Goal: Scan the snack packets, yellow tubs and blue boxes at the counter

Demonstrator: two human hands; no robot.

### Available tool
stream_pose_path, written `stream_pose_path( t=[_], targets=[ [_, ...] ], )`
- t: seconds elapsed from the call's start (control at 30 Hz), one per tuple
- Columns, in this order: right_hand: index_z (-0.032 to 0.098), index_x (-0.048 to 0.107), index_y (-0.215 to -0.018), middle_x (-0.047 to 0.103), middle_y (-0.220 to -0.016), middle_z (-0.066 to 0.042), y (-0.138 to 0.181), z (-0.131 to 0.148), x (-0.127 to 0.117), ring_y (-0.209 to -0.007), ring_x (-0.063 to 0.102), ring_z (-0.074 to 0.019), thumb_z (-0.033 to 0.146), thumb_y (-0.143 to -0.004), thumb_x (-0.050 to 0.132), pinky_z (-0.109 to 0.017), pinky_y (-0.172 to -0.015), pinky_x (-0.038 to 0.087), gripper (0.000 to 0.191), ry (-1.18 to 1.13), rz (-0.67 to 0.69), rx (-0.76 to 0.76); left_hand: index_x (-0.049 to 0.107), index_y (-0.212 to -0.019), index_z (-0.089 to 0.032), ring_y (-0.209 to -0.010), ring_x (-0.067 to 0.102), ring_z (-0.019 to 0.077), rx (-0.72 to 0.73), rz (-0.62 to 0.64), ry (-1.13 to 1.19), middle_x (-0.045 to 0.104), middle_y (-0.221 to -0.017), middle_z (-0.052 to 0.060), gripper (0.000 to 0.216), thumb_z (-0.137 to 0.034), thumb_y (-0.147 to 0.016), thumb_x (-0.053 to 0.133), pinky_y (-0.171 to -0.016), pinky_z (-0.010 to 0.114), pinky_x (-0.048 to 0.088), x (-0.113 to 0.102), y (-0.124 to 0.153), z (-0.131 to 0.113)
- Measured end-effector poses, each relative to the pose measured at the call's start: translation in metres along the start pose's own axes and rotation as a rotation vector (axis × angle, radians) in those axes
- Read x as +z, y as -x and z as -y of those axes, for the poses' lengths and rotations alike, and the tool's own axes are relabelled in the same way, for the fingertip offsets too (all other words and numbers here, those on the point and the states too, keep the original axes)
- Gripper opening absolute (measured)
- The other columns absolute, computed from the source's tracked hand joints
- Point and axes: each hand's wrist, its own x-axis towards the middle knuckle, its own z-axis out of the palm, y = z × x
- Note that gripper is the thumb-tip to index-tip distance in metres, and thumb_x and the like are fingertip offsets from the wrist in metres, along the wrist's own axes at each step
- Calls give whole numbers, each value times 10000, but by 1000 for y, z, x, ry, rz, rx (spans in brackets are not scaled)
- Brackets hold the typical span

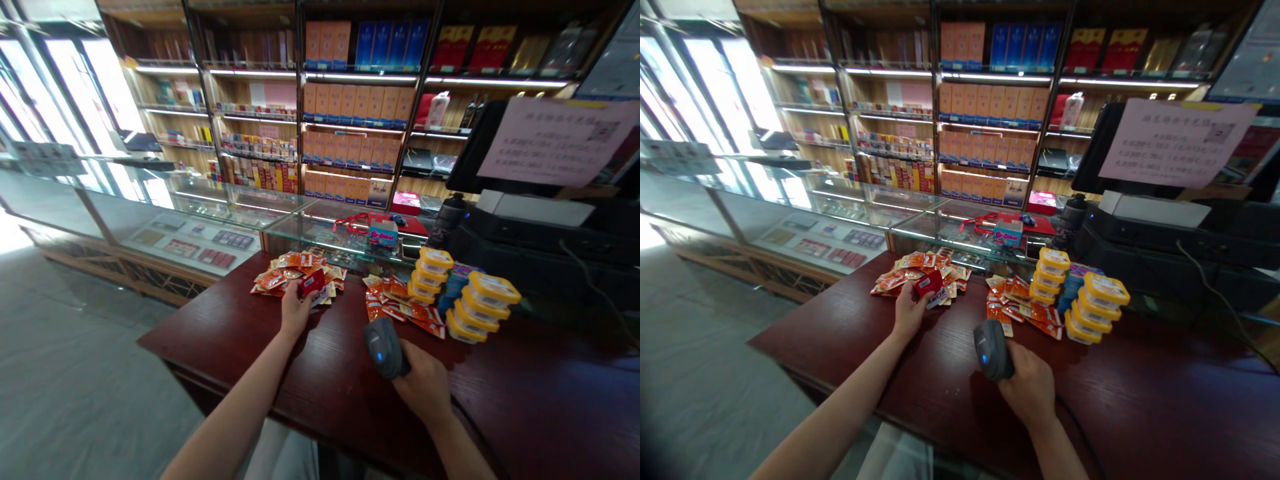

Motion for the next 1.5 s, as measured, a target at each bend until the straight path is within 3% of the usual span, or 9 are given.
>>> stream_pose_path(
  t=[0.17,0.3,0.43,0.6,0.77,0.97,1.07,1.2,1.5],
  targets=[
    [155,608,-953,703,-872,-103,7,-3,3,-754,658,-219,207,-767,497,-306,-677,485,222,-12,-82,-92,521,-870,-187,-740,618,160,-113,31,184,640,-818,8,274,-333,-701,681,-703,301,505,24,-3,-18],
    [164,612,-970,696,-895,-101,8,-3,4,-776,650,-226,197,-751,498,-319,-697,481,248,-40,-59,-40,575,-870,-147,-708,662,184,-369,259,457,689,-811,57,370,-365,-626,748,-683,340,543,63,-5,-22],
    [183,607,-992,691,-866,-76,9,-6,6,-760,644,-211,185,-738,519,-301,-690,468,268,-50,-13,-46,623,-720,-129,-602,656,178,-569,429,459,676,-653,46,271,-301,-584,781,-628,335,553,106,-10,-20],
    [179,608,-995,676,-825,-54,8,-6,4,-758,632,-208,154,-728,516,-303,-694,447,283,-96,32,-1,657,-675,-123,-575,645,177,-557,443,304,677,-619,45,127,-158,-583,737,-614,323,542,143,-19,-19],
    [179,618,-1007,679,-846,-59,6,-2,4,-782,629,-209,148,-706,513,-305,-728,437,320,-129,45,27,698,-705,-133,-710,650,193,-352,469,67,682,-670,30,129,-128,-576,706,-733,324,513,157,-21,-19],
    [183,618,-999,670,-812,-55,6,-2,4,-760,623,-206,178,-725,518,-298,-703,429,292,-126,53,19,723,-760,-180,-928,613,256,77,686,-421,678,-815,77,112,-244,-719,641,-891,369,434,163,-11,-32],
    [179,615,-1005,674,-816,-54,6,-4,4,-752,628,-202,167,-708,517,-290,-695,437,313,-106,63,-9,709,-993,-186,-1042,553,293,149,698,-542,651,-994,116,289,-336,-762,622,-938,408,395,162,-5,-35],
    [177,617,-999,681,-821,-58,8,-4,5,-752,634,-202,138,-681,487,-291,-697,450,346,-84,50,-16,612,-1206,-211,-1046,519,283,129,648,-554,600,-1066,122,446,-352,-783,602,-938,407,386,149,0,-35],
    [186,608,-981,689,-857,-77,13,-2,7,-766,641,-210,168,-724,484,-308,-706,461,286,-89,34,-4,657,-1068,-212,-1076,478,285,189,365,-648,563,-1075,104,293,-234,-785,581,-974,424,364,79,-29,-19]
  ],
)
